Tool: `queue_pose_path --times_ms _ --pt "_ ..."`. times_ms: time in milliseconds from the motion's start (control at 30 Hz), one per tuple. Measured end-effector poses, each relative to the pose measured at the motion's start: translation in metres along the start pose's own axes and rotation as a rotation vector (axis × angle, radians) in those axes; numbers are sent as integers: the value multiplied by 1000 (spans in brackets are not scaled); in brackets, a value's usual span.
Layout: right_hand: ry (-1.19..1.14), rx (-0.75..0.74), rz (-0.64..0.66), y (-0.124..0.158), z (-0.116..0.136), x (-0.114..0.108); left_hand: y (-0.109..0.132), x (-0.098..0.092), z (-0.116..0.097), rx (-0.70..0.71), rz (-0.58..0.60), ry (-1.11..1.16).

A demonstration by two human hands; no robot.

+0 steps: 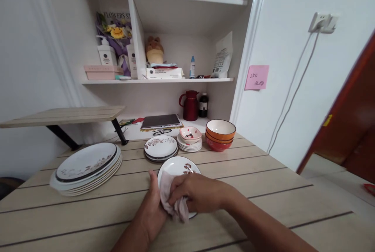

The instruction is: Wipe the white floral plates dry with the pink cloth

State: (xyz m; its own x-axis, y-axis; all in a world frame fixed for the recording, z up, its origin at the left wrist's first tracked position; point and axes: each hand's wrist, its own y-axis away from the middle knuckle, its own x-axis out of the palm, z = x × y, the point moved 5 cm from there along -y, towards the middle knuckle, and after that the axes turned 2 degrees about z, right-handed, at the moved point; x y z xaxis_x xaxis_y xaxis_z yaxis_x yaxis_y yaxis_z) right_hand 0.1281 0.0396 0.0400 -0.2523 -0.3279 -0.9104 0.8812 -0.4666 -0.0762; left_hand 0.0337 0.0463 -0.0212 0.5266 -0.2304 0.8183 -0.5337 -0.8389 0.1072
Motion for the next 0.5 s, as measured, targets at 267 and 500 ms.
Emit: queue_pose_path --times_ms 267,500 --pt "57 186 -314 -5 -11 -8 3 1 -3 12 -142 -86" --pt "215 405 -426 6 -27 -26 7 6 -2 -30 -179 -124"
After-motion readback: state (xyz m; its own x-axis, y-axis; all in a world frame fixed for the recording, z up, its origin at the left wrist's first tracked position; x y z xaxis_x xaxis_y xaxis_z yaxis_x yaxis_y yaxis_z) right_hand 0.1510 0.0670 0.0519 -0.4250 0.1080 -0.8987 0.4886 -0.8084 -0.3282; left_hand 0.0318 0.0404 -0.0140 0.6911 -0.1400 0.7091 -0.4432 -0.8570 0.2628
